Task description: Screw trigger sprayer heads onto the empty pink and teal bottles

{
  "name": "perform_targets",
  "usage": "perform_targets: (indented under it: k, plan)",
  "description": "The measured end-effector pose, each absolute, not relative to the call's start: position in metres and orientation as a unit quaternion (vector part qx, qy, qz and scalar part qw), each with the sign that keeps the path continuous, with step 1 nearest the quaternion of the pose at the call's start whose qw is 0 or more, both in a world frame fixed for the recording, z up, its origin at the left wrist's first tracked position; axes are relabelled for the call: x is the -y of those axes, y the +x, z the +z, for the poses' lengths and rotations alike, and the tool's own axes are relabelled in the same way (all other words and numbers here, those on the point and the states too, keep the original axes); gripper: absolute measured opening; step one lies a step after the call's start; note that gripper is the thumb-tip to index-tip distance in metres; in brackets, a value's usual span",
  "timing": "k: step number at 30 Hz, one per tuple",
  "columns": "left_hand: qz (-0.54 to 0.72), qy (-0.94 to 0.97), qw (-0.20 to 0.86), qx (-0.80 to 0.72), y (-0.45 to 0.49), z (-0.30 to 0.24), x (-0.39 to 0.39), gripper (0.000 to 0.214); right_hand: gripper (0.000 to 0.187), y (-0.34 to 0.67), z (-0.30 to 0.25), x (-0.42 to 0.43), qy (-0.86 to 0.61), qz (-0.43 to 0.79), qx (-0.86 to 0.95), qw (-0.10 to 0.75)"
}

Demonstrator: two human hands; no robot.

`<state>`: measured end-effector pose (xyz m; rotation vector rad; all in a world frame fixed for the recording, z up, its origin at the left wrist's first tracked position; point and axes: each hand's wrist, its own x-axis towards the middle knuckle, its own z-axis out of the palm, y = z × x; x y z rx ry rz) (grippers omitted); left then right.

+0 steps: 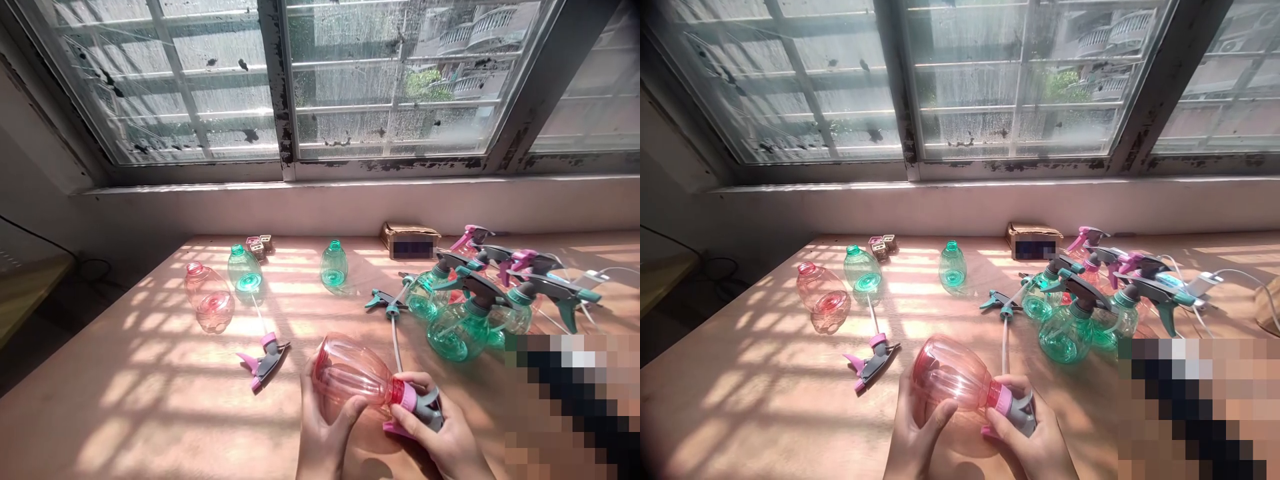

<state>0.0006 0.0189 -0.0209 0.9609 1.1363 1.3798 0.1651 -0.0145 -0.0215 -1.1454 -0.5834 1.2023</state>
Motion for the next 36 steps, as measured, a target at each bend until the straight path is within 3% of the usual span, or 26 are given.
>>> perform_targets:
  k: [9,14,19,26,32,36]
  plan:
    - [0.597,0.407,0.52,-0.455,0.003,-0.026,-0.022,0.081,0.057,0.17,-0.015,0.013,-0.517,0.538,0.216,0.63]
    - [0.598,0.412,0.519,-0.451,0.004,-0.028,-0.021,0.093,0.053,0.167,-0.018,0.014,-0.503,0.531,0.235,0.64]
    - [0.607,0.387,0.507,-0.474,0.002,-0.025,-0.021,0.093,0.051,0.162,-0.018,0.015,-0.506,0.523,0.264,0.633]
    - [0.59,0.477,0.446,-0.475,0.004,-0.036,-0.021,0.069,0.056,0.173,-0.012,0.015,-0.532,0.524,0.222,0.627]
    - [0.582,0.445,0.487,-0.475,0.006,-0.022,-0.016,0.098,0.05,0.165,-0.018,0.015,-0.509,0.517,0.254,0.639]
    - [0.596,0.428,0.463,-0.498,0.003,-0.023,-0.019,0.092,0.05,0.164,-0.018,0.015,-0.511,0.519,0.271,0.63]
